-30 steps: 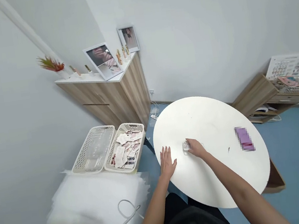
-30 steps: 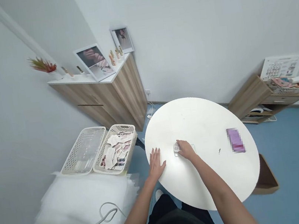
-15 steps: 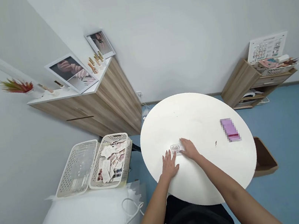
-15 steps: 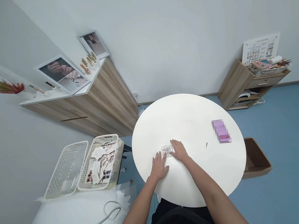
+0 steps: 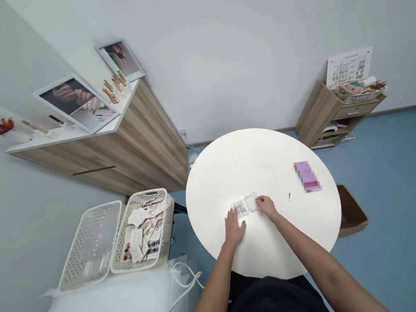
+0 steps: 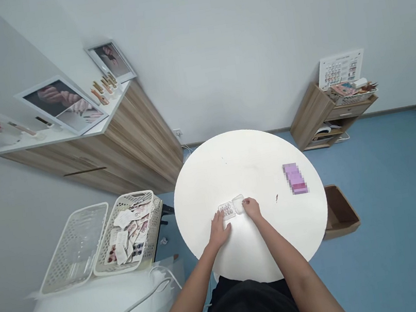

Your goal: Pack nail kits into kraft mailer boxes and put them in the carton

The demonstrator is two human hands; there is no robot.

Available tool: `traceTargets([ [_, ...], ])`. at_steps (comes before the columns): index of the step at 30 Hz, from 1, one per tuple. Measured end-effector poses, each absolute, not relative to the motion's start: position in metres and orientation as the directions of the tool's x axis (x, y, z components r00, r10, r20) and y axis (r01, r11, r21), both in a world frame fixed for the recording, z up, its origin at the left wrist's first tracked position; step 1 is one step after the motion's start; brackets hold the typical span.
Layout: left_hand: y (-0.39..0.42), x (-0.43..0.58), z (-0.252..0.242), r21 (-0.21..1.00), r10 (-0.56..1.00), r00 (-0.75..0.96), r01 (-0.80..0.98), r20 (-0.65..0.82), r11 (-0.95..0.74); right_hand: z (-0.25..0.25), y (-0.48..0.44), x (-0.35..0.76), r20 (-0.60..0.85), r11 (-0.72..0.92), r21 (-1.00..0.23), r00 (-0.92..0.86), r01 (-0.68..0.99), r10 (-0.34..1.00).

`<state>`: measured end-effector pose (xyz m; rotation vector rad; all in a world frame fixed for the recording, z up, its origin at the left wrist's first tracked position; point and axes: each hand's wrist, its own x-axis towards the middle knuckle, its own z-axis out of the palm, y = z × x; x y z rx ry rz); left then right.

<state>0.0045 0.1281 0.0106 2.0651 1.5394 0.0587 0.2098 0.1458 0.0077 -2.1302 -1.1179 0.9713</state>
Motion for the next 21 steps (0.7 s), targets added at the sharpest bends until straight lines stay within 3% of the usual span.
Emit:
traceTargets([
  [3,0.117,0.005,0.007,0.516,0.9,0.357,0.836,-0.251,-0.188,0.021,0.156,0.202,-0.24,-0.41,-0.721,0.354,0.558,0.904],
  [6,0.104,0.003,0.003,0.563,0.893,0.406,0.791,-0.192,-0.239,0.032,0.156,0.187,-0.121,-0.218,-0.681,0.187,0.699,0.975],
  [11,0.104,-0.007,0.007,0.635,0.938,0.337,0.743,-0.084,-0.21,0.036,0.136,0.168,-0.096,-0.001,-0.537,-0.06,0.844,0.994],
  [14,0.113,-0.013,0.014,0.597,0.934,0.351,0.762,-0.057,-0.25,0.029,0.123,0.167,-0.043,0.089,-0.483,-0.125,0.871,0.991],
  [21,0.12,-0.005,0.021,0.421,0.766,0.574,0.795,-0.291,-0.436,0.003,0.098,0.171,-0.005,0.218,-0.391,-0.239,0.894,0.971],
])
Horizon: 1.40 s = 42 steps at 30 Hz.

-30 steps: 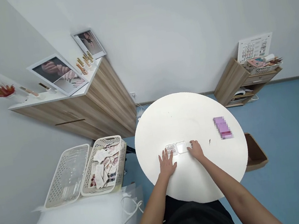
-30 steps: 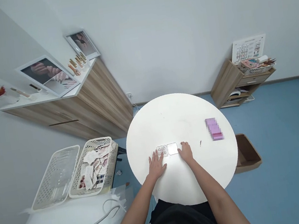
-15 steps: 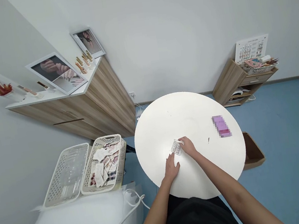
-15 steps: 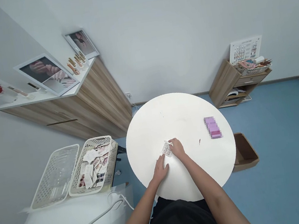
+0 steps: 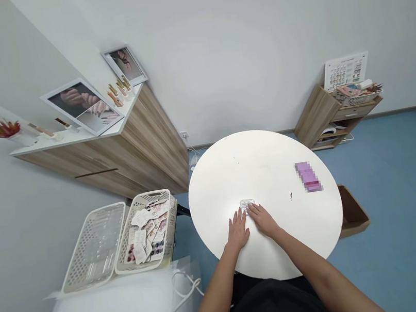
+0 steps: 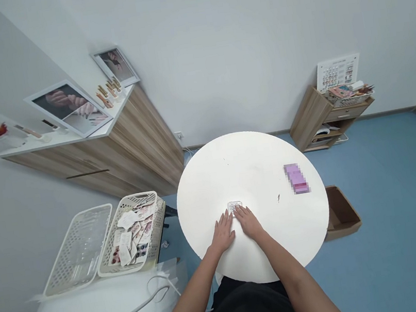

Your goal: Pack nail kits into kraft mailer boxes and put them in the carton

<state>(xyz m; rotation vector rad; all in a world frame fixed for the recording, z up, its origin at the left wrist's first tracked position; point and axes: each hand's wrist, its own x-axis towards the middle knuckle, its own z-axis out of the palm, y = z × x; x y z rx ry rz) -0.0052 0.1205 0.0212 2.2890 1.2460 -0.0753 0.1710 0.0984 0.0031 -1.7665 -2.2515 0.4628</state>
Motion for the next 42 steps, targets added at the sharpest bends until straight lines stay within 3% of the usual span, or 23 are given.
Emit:
traceTargets([
  [9,0.116,0.007,0.032,0.283,0.722,0.508,0.861,-0.471,-0.422,-0.008,0.086,0.171,-0.087,0.227,-0.241,-0.254,0.944,0.963],
  [13,0.117,0.004,0.033,0.296,0.725,0.485,0.874,-0.489,-0.385,-0.002,0.1,0.173,-0.063,0.199,-0.285,-0.225,0.938,0.972],
  [19,0.109,-0.005,0.011,0.187,0.844,0.198,0.975,-0.498,-0.118,0.0,0.131,0.182,-0.058,0.176,-0.384,-0.214,0.906,0.975],
  [25,0.103,-0.007,-0.013,0.134,0.847,0.203,0.979,-0.492,-0.156,-0.006,0.182,0.22,0.115,0.284,-0.415,-0.259,0.864,0.959],
  [33,0.095,-0.007,-0.009,0.357,0.869,0.284,0.924,-0.405,-0.136,-0.047,0.217,0.261,0.15,0.268,-0.409,-0.225,0.873,0.963],
  [37,0.1,-0.004,-0.01,0.488,0.902,0.275,0.869,-0.331,-0.086,-0.045,0.21,0.254,0.213,0.259,-0.394,-0.186,0.882,0.959],
  [39,0.099,-0.006,-0.01,0.577,0.935,0.192,0.816,-0.298,0.016,-0.034,0.21,0.237,0.257,0.322,-0.418,-0.229,0.85,0.939],
  [42,0.079,-0.024,-0.008,0.701,0.984,-0.091,0.692,-0.154,0.173,-0.014,0.209,0.194,0.333,0.476,-0.446,-0.353,0.758,0.874],
])
